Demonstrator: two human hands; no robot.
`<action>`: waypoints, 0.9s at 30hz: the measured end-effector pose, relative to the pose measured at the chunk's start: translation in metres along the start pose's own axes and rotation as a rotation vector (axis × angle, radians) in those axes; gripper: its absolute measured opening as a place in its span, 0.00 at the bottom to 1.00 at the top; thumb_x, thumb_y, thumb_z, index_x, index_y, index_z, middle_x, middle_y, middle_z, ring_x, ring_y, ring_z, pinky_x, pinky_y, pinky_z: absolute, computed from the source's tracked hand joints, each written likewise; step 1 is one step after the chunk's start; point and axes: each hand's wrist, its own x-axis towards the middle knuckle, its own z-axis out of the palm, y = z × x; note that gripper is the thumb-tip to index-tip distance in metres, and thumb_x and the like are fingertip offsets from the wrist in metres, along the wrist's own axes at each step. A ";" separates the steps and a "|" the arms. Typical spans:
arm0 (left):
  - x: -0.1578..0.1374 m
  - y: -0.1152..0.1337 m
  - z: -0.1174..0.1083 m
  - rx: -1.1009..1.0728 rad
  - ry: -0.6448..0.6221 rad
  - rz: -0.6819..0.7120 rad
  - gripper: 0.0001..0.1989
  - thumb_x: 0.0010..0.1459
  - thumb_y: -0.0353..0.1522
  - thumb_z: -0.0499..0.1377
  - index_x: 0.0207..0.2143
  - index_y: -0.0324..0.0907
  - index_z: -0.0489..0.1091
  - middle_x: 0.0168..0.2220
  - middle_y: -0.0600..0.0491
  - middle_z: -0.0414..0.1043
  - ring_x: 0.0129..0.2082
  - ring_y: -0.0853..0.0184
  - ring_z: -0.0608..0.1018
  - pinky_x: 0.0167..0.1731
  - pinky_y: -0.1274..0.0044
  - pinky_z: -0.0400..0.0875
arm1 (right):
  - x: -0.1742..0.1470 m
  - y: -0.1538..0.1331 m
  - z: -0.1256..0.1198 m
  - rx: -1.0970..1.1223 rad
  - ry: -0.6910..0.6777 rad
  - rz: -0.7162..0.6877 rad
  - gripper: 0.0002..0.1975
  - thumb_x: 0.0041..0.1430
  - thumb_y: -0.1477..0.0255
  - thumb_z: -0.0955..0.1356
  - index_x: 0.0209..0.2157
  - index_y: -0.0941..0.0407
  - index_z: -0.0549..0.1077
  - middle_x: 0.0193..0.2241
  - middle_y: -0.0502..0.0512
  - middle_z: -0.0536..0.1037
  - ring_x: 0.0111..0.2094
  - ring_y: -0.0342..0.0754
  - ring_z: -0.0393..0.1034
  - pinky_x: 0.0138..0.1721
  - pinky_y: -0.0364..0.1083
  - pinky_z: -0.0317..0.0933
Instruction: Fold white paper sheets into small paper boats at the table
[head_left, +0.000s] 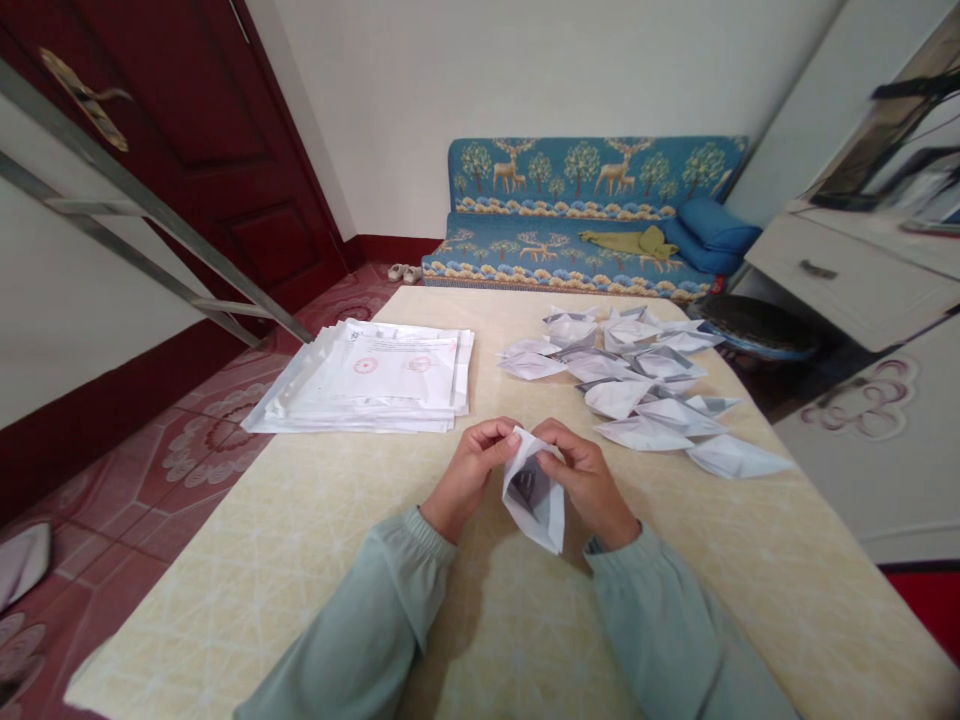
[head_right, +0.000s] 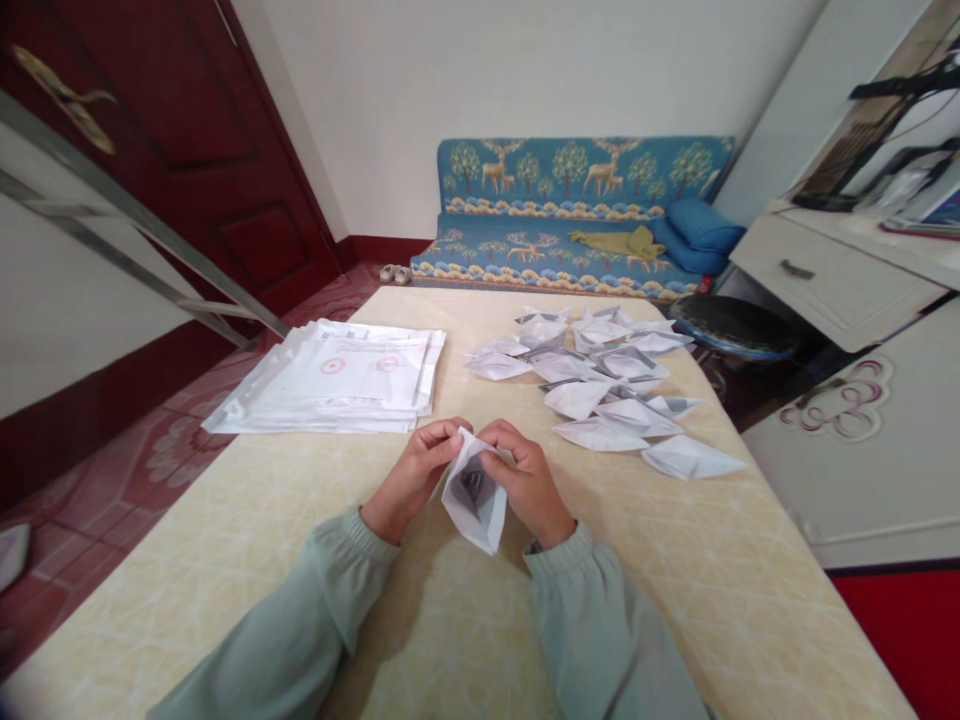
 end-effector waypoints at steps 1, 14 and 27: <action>0.000 0.000 0.000 -0.014 -0.009 -0.029 0.10 0.48 0.34 0.65 0.23 0.36 0.69 0.30 0.54 0.67 0.28 0.73 0.68 0.30 0.80 0.60 | 0.000 0.000 0.000 0.011 -0.013 0.003 0.06 0.59 0.69 0.65 0.32 0.55 0.73 0.30 0.51 0.69 0.35 0.48 0.64 0.41 0.47 0.56; 0.003 -0.003 -0.008 -0.015 -0.079 -0.220 0.06 0.46 0.29 0.62 0.21 0.35 0.71 0.19 0.56 0.64 0.19 0.76 0.63 0.21 0.82 0.54 | -0.003 -0.003 0.011 -0.112 0.200 0.056 0.10 0.48 0.76 0.72 0.36 0.54 0.75 0.26 0.47 0.72 0.31 0.45 0.67 0.37 0.44 0.60; 0.001 0.007 -0.002 0.312 0.027 0.054 0.08 0.54 0.34 0.60 0.31 0.37 0.74 0.30 0.51 0.71 0.31 0.70 0.71 0.33 0.79 0.64 | 0.000 0.004 0.004 -0.289 0.382 -0.075 0.04 0.48 0.75 0.72 0.24 0.55 0.73 0.26 0.49 0.71 0.30 0.45 0.66 0.35 0.46 0.60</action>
